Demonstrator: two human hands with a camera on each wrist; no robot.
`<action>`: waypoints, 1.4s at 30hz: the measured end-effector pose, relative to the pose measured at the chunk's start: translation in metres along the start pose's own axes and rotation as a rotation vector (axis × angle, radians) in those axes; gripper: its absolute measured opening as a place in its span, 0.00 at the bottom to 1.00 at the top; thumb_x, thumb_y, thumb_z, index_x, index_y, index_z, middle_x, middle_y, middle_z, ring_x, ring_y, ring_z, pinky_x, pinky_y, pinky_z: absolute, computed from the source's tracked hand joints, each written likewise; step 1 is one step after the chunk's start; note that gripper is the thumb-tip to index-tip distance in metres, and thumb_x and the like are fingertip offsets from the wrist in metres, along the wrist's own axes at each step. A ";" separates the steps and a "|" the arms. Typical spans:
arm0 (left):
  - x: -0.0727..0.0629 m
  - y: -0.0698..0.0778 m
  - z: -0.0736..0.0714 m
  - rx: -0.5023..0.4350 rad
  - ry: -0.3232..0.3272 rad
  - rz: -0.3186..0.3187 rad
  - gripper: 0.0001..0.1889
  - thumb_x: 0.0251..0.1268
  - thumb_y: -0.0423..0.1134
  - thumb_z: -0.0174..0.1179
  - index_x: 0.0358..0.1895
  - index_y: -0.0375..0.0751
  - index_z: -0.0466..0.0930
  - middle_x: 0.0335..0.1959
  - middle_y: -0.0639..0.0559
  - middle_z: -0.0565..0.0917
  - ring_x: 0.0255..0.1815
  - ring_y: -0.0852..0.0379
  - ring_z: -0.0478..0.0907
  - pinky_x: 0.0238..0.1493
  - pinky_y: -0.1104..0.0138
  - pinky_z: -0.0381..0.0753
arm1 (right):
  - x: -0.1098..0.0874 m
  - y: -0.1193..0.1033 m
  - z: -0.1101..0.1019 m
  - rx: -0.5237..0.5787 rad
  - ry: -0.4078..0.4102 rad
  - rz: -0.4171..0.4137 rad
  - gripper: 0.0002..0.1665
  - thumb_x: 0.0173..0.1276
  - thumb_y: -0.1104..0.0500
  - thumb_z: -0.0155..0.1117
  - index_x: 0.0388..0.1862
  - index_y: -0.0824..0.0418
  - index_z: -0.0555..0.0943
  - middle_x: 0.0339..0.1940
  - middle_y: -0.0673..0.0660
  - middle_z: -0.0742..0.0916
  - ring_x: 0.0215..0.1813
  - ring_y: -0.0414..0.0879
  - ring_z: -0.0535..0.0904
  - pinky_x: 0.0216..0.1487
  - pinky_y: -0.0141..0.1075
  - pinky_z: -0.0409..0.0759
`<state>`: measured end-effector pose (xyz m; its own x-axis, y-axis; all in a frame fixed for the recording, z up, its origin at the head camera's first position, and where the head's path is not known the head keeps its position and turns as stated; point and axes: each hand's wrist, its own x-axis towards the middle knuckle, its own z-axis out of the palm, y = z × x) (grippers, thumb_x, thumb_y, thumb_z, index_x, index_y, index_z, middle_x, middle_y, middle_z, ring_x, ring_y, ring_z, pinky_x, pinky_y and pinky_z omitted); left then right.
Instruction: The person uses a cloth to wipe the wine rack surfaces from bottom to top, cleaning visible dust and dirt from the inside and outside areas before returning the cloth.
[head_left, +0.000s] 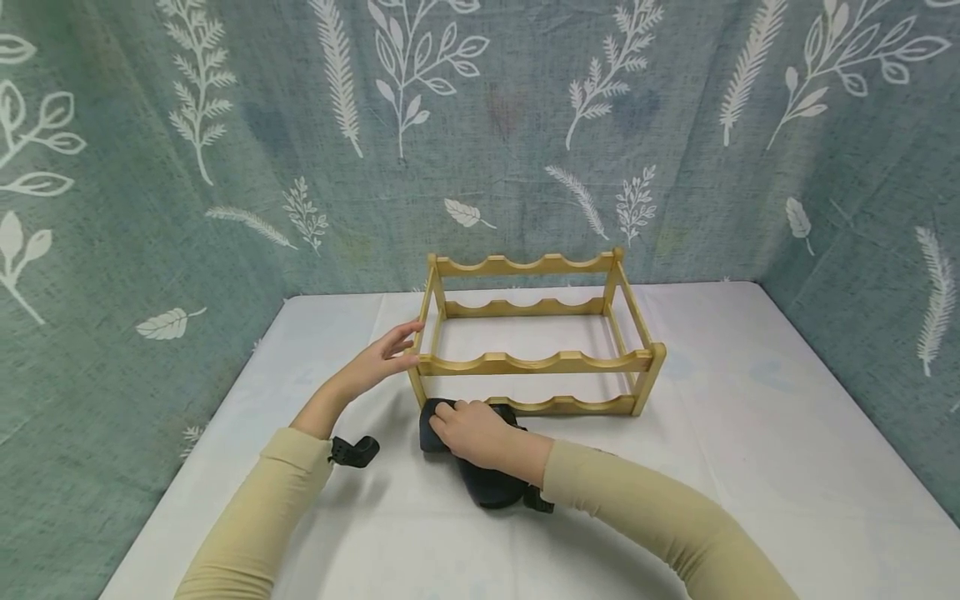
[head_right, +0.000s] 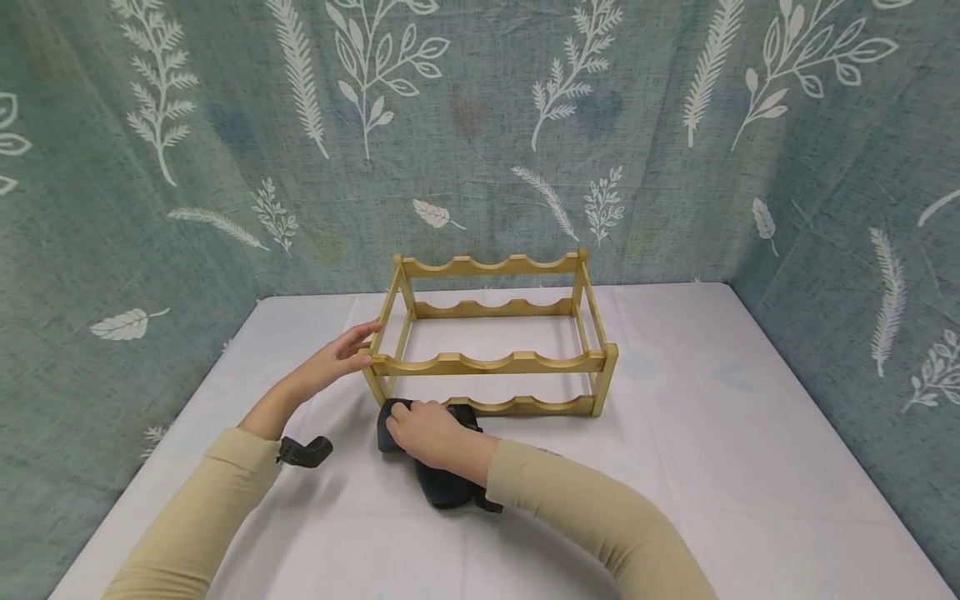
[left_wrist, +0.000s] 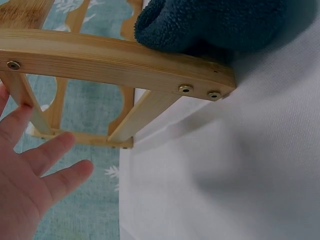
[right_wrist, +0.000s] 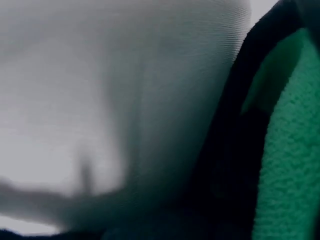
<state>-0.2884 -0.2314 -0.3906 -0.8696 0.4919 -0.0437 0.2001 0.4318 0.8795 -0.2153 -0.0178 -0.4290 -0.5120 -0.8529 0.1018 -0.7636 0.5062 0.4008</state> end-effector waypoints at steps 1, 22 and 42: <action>0.000 0.000 0.000 0.000 -0.001 0.001 0.33 0.67 0.48 0.51 0.71 0.52 0.49 0.73 0.49 0.46 0.72 0.41 0.45 0.64 0.41 0.53 | -0.001 0.000 0.001 -0.003 -0.001 0.004 0.23 0.63 0.47 0.60 0.55 0.54 0.75 0.44 0.50 0.77 0.32 0.41 0.76 0.26 0.28 0.76; -0.001 0.000 0.000 -0.001 -0.018 -0.022 0.34 0.66 0.50 0.51 0.72 0.51 0.46 0.74 0.50 0.45 0.72 0.41 0.44 0.65 0.42 0.52 | -0.093 0.042 0.014 -0.003 0.076 0.058 0.20 0.60 0.53 0.64 0.49 0.60 0.77 0.43 0.53 0.78 0.36 0.44 0.79 0.31 0.31 0.79; 0.001 -0.001 0.000 -0.009 -0.011 0.009 0.33 0.67 0.47 0.50 0.72 0.51 0.47 0.74 0.49 0.44 0.72 0.39 0.43 0.65 0.42 0.52 | -0.187 0.087 0.032 0.120 0.181 0.123 0.26 0.46 0.58 0.75 0.44 0.63 0.77 0.39 0.56 0.79 0.38 0.48 0.79 0.32 0.35 0.79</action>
<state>-0.2897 -0.2309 -0.3915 -0.8625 0.5044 -0.0407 0.2039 0.4200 0.8843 -0.1991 0.1897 -0.4421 -0.5334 -0.7876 0.3086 -0.7466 0.6099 0.2659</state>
